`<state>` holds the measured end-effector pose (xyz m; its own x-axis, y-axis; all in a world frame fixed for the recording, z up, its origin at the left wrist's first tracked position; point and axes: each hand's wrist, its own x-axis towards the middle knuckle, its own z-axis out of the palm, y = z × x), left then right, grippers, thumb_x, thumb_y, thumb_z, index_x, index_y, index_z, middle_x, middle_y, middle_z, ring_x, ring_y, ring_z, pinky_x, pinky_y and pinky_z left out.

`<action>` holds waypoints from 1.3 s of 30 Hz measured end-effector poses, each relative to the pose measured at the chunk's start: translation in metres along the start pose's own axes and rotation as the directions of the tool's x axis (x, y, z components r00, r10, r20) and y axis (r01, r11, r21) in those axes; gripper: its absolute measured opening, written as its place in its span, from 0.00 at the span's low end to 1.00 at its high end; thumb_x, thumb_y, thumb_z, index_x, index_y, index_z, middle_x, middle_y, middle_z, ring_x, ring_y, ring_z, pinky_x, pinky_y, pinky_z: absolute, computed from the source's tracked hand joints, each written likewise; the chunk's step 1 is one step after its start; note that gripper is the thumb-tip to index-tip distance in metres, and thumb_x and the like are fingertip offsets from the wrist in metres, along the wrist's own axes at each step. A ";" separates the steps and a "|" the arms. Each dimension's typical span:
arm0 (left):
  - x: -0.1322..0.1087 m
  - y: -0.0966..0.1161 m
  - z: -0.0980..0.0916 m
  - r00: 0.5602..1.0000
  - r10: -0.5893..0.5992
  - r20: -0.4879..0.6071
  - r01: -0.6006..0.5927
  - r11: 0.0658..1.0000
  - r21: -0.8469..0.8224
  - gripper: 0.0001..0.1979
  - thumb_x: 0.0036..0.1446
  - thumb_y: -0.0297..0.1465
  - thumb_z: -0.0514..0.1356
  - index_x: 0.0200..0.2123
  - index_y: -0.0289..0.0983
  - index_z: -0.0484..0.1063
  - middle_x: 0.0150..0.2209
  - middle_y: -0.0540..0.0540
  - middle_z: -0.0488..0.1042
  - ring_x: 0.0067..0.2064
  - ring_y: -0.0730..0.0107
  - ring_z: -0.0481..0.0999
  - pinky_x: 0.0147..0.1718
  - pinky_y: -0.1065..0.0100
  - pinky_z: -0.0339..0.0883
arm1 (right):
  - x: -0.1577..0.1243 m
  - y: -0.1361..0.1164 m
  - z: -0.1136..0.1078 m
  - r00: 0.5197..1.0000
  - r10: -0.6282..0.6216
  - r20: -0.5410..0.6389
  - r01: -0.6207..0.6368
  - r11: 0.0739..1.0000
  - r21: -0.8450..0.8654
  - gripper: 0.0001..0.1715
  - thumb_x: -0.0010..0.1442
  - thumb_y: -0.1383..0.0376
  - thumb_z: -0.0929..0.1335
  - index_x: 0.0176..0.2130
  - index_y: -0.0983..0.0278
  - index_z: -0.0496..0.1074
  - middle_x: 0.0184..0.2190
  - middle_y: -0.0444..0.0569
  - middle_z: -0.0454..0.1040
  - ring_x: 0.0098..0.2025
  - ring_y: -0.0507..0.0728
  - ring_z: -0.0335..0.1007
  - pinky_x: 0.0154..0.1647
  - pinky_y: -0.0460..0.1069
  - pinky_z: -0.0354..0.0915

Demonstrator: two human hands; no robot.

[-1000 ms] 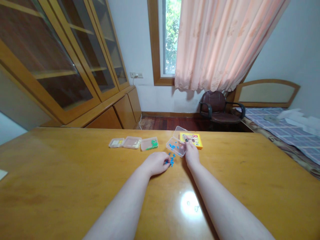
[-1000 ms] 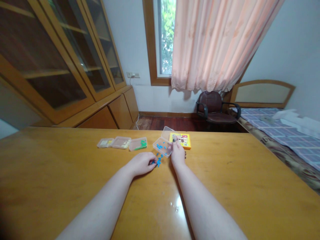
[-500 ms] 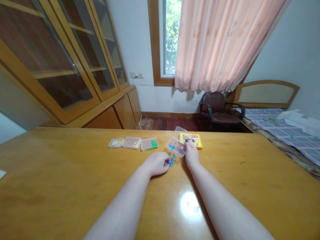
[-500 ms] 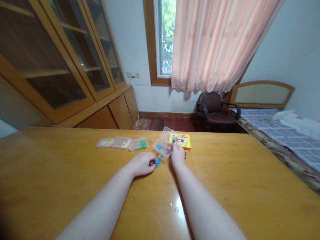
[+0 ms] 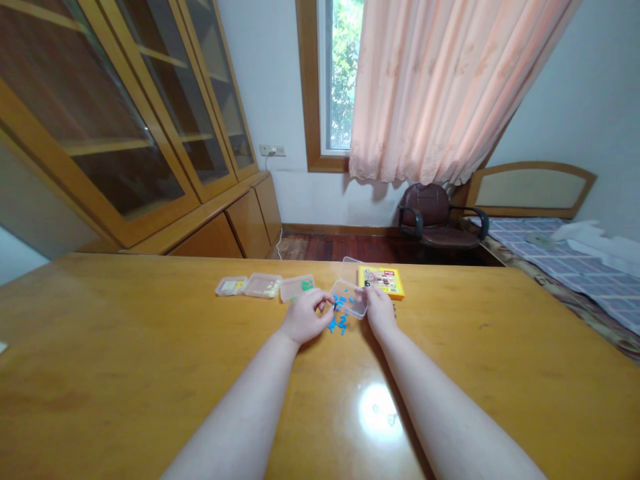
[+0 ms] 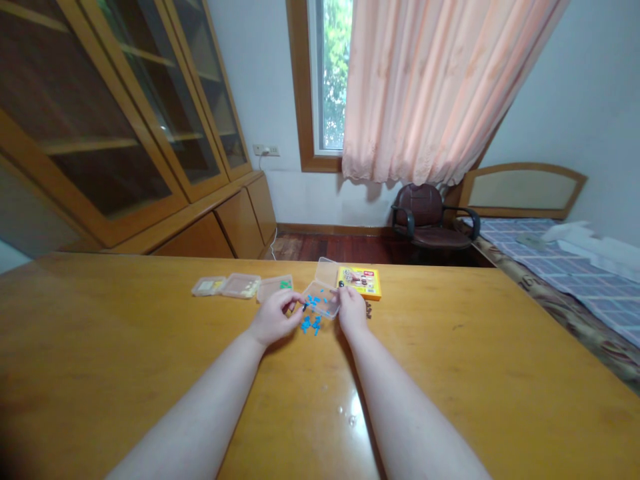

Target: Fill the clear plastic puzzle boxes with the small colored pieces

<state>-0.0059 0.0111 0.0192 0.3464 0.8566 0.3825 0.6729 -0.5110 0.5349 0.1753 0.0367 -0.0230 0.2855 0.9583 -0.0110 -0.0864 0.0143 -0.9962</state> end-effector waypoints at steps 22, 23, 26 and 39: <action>0.006 -0.018 0.025 0.968 -0.050 0.245 0.018 0.991 0.131 0.10 0.55 0.31 0.55 0.39 0.41 0.73 0.39 0.46 0.71 0.40 0.68 0.69 0.42 0.69 0.60 | 0.002 0.002 -0.001 0.992 0.011 -0.124 0.000 0.996 0.094 0.15 0.49 0.55 0.62 0.21 0.63 0.67 0.18 0.43 0.69 0.22 0.52 0.61 0.26 0.47 0.57; 0.006 -0.019 0.025 0.969 -0.049 0.244 0.016 0.991 0.136 0.10 0.55 0.31 0.55 0.39 0.40 0.73 0.38 0.46 0.71 0.40 0.68 0.70 0.42 0.69 0.61 | 0.002 0.002 -0.001 0.992 0.006 -0.125 0.005 0.996 0.091 0.15 0.49 0.55 0.62 0.21 0.63 0.67 0.19 0.43 0.69 0.22 0.52 0.61 0.25 0.47 0.57; 0.007 -0.019 0.024 0.971 -0.059 0.232 0.025 0.989 0.148 0.08 0.54 0.31 0.56 0.36 0.39 0.73 0.36 0.47 0.71 0.39 0.68 0.70 0.40 0.69 0.61 | 0.002 0.002 0.000 0.993 0.008 -0.121 0.004 0.996 0.094 0.16 0.49 0.55 0.62 0.20 0.63 0.67 0.18 0.43 0.69 0.21 0.52 0.60 0.25 0.46 0.57; 0.007 -0.020 0.027 0.976 -0.175 0.131 0.158 0.979 0.126 0.08 0.56 0.30 0.51 0.33 0.37 0.69 0.35 0.46 0.71 0.37 0.68 0.70 0.36 0.70 0.61 | 0.003 0.002 0.001 0.994 0.011 -0.112 0.005 0.990 0.140 0.15 0.48 0.55 0.63 0.24 0.64 0.70 0.18 0.44 0.70 0.26 0.54 0.65 0.28 0.47 0.58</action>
<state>0.0009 0.0294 -0.0088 0.3061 0.9346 0.1812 0.7963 -0.3557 0.4893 0.1754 0.0398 -0.0247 0.3895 0.9205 -0.0318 -0.2179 0.0586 -0.9742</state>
